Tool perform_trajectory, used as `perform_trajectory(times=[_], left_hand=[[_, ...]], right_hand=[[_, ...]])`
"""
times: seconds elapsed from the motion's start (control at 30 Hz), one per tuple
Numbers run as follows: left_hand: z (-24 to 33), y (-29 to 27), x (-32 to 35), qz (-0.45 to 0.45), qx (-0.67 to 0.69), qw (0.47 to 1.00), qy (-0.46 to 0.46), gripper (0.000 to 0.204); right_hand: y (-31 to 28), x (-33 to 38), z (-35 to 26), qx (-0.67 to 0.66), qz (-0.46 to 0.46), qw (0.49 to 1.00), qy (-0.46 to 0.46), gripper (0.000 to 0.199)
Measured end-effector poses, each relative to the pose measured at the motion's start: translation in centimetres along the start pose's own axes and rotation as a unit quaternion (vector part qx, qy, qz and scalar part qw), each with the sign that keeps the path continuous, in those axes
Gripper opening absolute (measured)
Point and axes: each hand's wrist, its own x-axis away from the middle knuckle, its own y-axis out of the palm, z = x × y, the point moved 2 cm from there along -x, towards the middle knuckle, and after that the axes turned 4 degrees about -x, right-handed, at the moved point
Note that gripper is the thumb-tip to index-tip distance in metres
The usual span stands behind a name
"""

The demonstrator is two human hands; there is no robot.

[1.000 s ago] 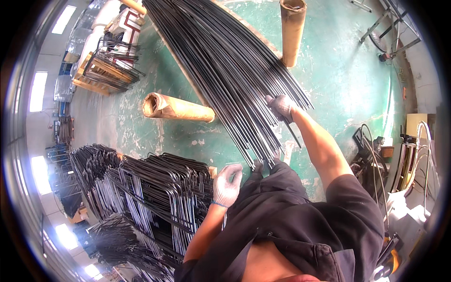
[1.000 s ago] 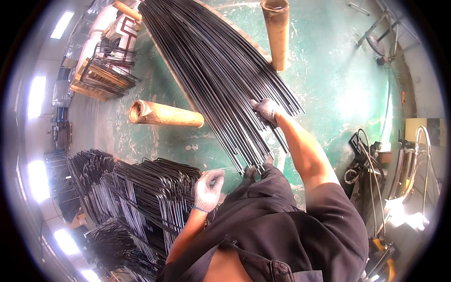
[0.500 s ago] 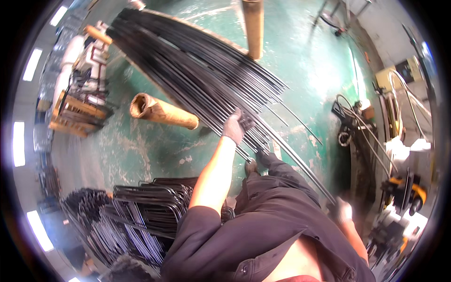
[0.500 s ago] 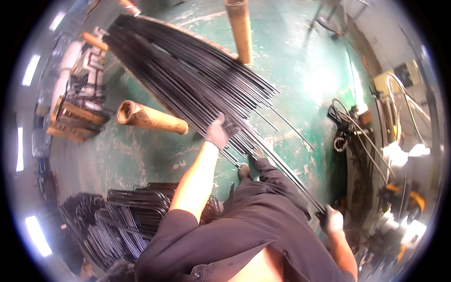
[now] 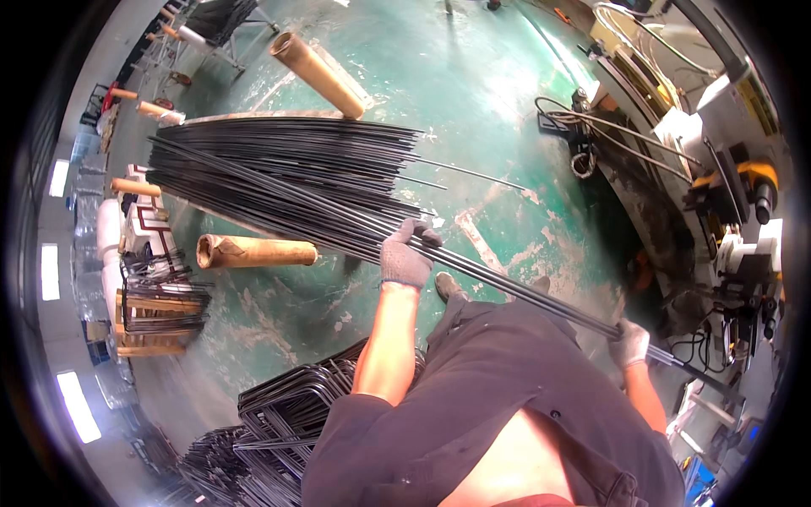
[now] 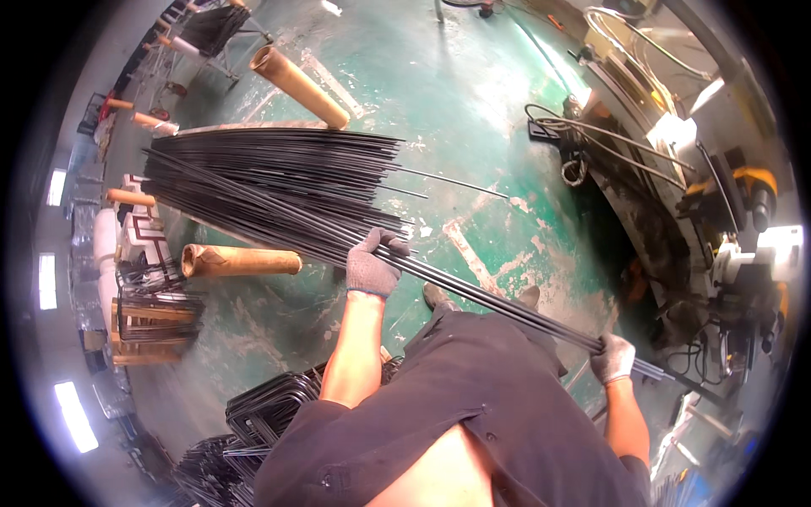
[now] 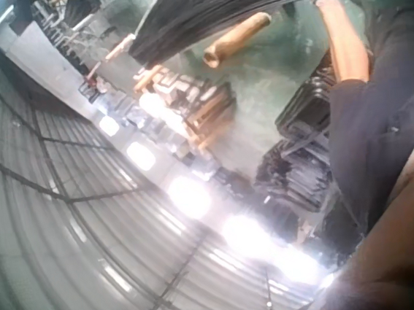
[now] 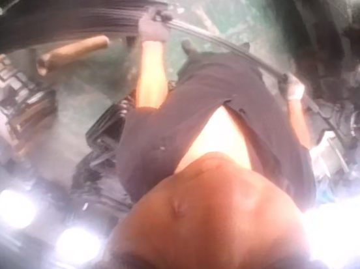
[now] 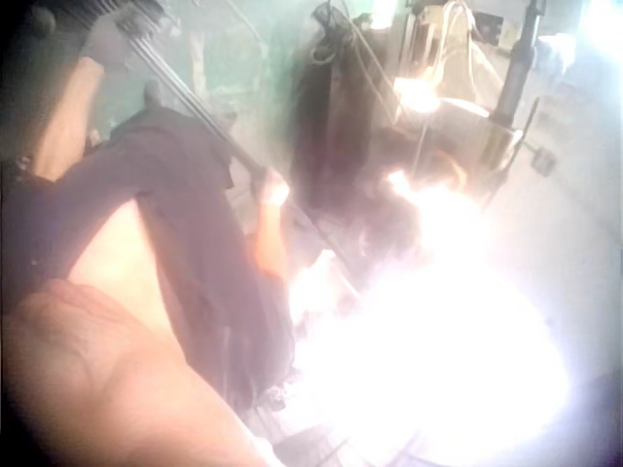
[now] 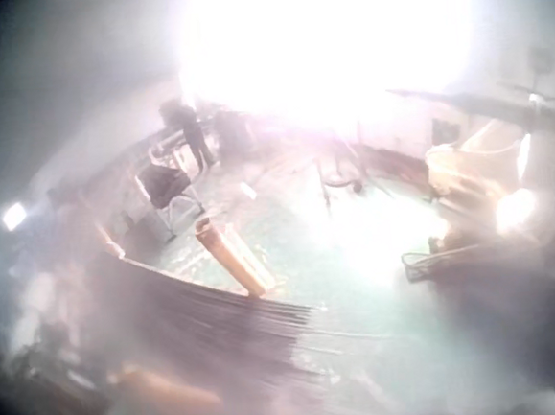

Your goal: The person picks up bundles of long metal rods from the floor and places them into a bending machine. They operate the machine to bend the rods into U-shapes, then remove the finished pieces and stack them on the floor.

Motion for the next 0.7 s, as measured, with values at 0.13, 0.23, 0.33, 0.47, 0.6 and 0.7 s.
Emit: perform_trajectory(times=[0.13,0.23,0.33,0.47,0.6,0.7], left_hand=[[1.8,5.5,3.1,-0.118,-0.037,0.984,0.13,0.014],[3.9,13.1,7.0,-0.233,0.048,0.965,0.106,0.017],[-0.6,18.9,7.9,-0.315,-0.019,0.944,0.093,0.016],[-14.5,27.3,7.6,-0.303,-0.074,0.949,0.052,0.014],[-26.2,33.9,8.5,-0.3,-0.157,0.941,-0.011,0.015],[-28.3,39.5,8.4,-0.375,-0.19,0.906,-0.054,0.017]], right_hand=[[0.0,4.1,15.8,0.014,0.022,0.996,0.081,0.003],[-0.6,9.6,27.8,0.038,0.067,0.967,0.244,0.009],[2.9,14.1,39.9,0.097,0.265,0.852,0.442,0.014],[7.0,7.9,37.0,-0.833,0.3,0.308,0.348,0.042],[-1.6,-3.4,23.1,-0.932,0.299,0.113,0.172,0.017],[-3.9,-4.0,26.8,-0.915,0.34,0.138,0.169,0.015]])
